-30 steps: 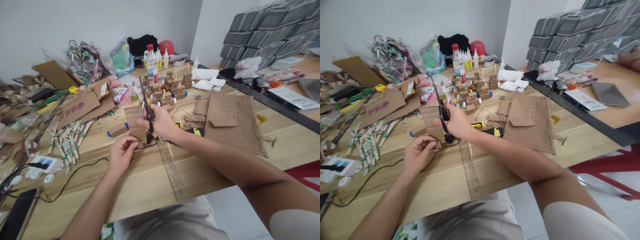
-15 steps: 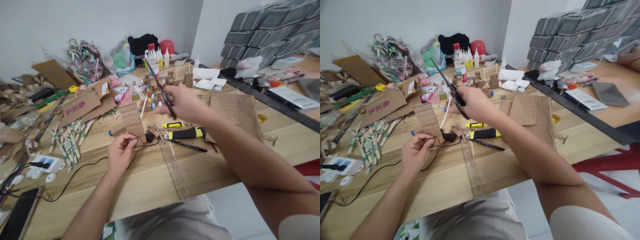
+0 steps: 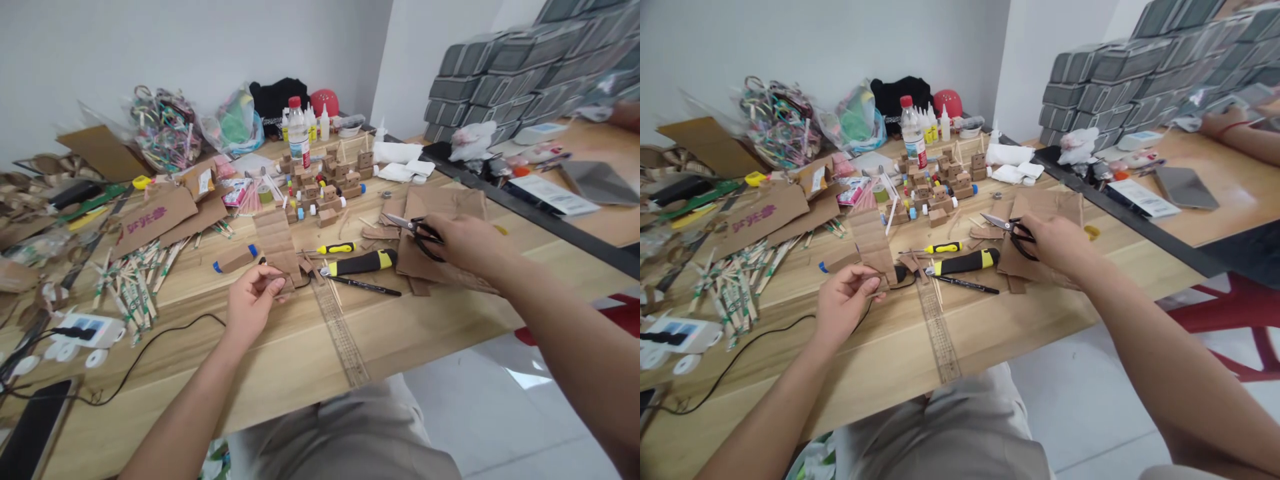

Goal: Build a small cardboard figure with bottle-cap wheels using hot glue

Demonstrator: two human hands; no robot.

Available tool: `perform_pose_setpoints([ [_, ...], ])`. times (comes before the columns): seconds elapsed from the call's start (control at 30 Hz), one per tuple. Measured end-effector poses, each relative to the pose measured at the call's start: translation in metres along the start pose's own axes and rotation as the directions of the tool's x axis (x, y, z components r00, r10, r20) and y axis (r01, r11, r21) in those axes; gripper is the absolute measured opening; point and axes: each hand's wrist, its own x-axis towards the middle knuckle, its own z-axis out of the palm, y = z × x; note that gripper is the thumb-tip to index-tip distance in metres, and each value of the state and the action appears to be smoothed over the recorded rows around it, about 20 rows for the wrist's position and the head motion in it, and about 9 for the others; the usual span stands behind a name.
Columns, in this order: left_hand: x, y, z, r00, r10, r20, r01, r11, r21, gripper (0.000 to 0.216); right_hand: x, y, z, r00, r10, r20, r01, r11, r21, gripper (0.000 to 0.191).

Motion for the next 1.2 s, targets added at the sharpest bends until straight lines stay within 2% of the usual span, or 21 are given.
perform_pose_setpoints([
  [0.07, 0.004, 0.001, 0.005, 0.995, -0.074, 0.071, 0.075, 0.997, -0.011, 0.037, -0.002, -0.004, -0.008, 0.995, 0.063, -0.079, -0.057, 0.995, 0.082, 0.033],
  [0.13, 0.01, 0.002, 0.011, 0.979, -0.137, 0.149, 0.14, 0.99, -0.013, 0.039, -0.004, -0.014, -0.019, 0.971, 0.179, -0.158, -0.131, 0.954, 0.27, 0.033],
  [0.2, 0.018, 0.001, 0.02, 0.959, -0.183, 0.217, 0.19, 0.982, -0.014, 0.038, -0.005, -0.026, -0.027, 0.945, 0.283, -0.165, -0.163, 0.843, 0.513, 0.033],
  [0.27, 0.029, 0.0, 0.031, 0.936, -0.229, 0.266, 0.236, 0.972, 0.005, 0.03, -0.004, -0.038, -0.031, 0.94, 0.315, -0.136, -0.127, 0.687, 0.716, 0.032],
  [0.33, 0.04, 0.0, 0.04, 0.929, -0.26, 0.264, 0.255, 0.965, 0.056, 0.019, 0.0, -0.047, -0.028, 0.951, 0.278, -0.131, -0.043, 0.542, 0.84, 0.033],
  [0.4, 0.05, 0.001, 0.044, 0.919, -0.252, 0.303, 0.208, 0.963, 0.172, 0.012, 0.005, -0.057, -0.024, 0.968, 0.206, -0.143, 0.037, 0.446, 0.894, 0.034],
  [0.47, 0.054, 0.004, 0.041, 0.918, -0.191, 0.347, 0.107, 0.963, 0.247, 0.014, 0.008, -0.069, -0.021, 0.978, 0.133, -0.159, 0.093, 0.403, 0.91, 0.035],
  [0.53, 0.053, 0.008, 0.032, 0.931, -0.125, 0.343, 0.047, 0.973, 0.227, 0.012, 0.009, -0.084, -0.021, 0.98, 0.064, -0.188, 0.148, 0.397, 0.906, 0.035],
  [0.6, 0.046, 0.014, 0.022, 0.944, -0.087, 0.318, 0.053, 0.992, 0.115, 0.013, 0.008, -0.103, -0.023, 0.974, -0.011, -0.225, 0.21, 0.397, 0.893, 0.033],
  [0.7, 0.033, 0.02, 0.009, 0.952, 0.012, 0.304, 0.015, 0.996, -0.087, 0.028, 0.01, -0.132, -0.024, 0.964, -0.098, -0.247, 0.266, 0.356, 0.896, 0.032],
  [0.83, 0.023, 0.018, -0.001, 0.954, 0.126, 0.271, -0.09, 0.986, -0.142, 0.033, 0.02, -0.17, -0.012, 0.958, -0.17, -0.229, 0.264, 0.222, 0.938, 0.031],
  [0.93, 0.024, 0.006, -0.009, 0.981, 0.158, 0.116, -0.143, 0.982, -0.127, 0.03, 0.027, -0.191, 0.001, 0.954, -0.215, -0.211, 0.246, 0.154, 0.957, 0.039],
  [1.03, 0.025, -0.005, -0.02, 0.971, 0.228, -0.072, -0.233, 0.97, -0.069, 0.024, 0.031, -0.202, 0.01, 0.95, -0.279, -0.14, 0.176, 0.109, 0.978, 0.049],
  [1.13, 0.025, -0.013, -0.031, 0.918, 0.344, -0.198, -0.338, 0.939, 0.062, 0.017, 0.033, -0.205, 0.018, 0.948, -0.317, -0.031, 0.069, 0.111, 0.991, 0.058],
  [1.2, 0.023, -0.016, -0.036, 0.857, 0.47, -0.213, -0.426, 0.877, 0.221, 0.012, 0.035, -0.204, 0.023, 0.941, -0.336, 0.042, 0.005, 0.136, 0.991, 0.062],
])
